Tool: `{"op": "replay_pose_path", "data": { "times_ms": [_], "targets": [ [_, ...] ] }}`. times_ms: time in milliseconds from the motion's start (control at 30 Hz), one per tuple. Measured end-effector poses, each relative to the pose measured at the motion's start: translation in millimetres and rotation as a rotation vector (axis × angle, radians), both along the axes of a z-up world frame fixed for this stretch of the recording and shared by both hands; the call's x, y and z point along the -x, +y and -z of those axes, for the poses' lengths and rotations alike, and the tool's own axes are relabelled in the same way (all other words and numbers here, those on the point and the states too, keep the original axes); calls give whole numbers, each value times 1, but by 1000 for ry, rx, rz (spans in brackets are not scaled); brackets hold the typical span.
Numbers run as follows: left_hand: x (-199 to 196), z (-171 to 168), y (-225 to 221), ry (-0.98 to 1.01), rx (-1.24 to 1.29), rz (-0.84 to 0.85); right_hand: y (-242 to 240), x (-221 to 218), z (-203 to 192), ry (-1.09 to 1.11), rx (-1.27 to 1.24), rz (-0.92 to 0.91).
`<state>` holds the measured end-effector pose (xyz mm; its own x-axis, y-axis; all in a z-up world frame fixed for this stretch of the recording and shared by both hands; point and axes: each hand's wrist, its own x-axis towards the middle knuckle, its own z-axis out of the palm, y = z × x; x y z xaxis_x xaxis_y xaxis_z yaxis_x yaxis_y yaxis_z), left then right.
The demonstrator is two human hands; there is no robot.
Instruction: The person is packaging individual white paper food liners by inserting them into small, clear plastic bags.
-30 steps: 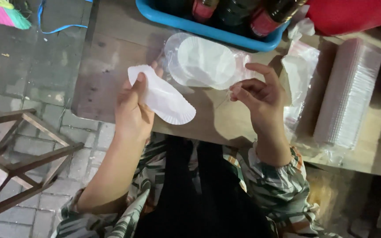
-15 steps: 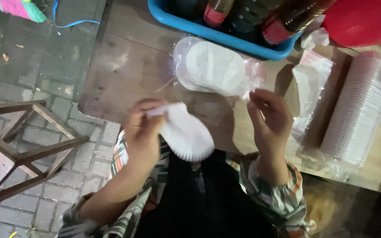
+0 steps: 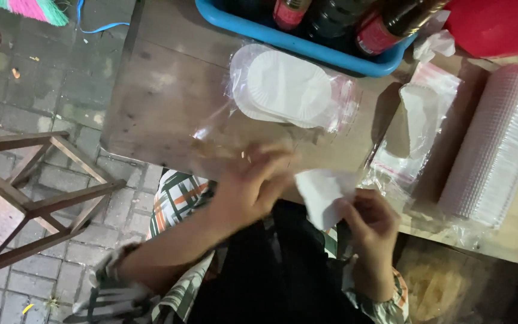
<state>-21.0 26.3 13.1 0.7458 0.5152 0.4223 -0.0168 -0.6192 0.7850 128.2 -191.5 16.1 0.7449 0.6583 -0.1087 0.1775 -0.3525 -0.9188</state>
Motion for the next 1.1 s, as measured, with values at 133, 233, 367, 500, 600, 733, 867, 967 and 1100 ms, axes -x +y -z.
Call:
{"op": "replay_pose_path", "data": {
  "times_ms": [133, 233, 367, 500, 600, 733, 867, 967, 1100],
  "targets": [
    [-19, 8, 37, 290, -536, -84, -11, -8, -1, -6, 72, 209],
    [-18, 1, 24, 683, -499, 162, -19, -11, 4, -34, 38, 265],
    [-19, 11, -9, 491, -512, -194, -12, -7, 2, -33, 52, 288],
    [-25, 34, -17, 558, -570, -362, -13, -10, 12, -30, 75, 298],
    [-30, 29, -17, 599, -555, -364, -10, -7, 7, -21, 56, 252],
    [-35, 33, -16, 669, -609, -378, -10, -11, 15, 25, 60, 264],
    [-38, 33, -11, 634, -671, -392, -8, -10, 17, 23, 37, 256],
    [-38, 31, -9, 599, -678, -382, -5, -9, 12, 30, 33, 267],
    [-37, 28, -5, 530, -514, -278, -13, -16, 18, 2, 17, 212]
  ]
}}
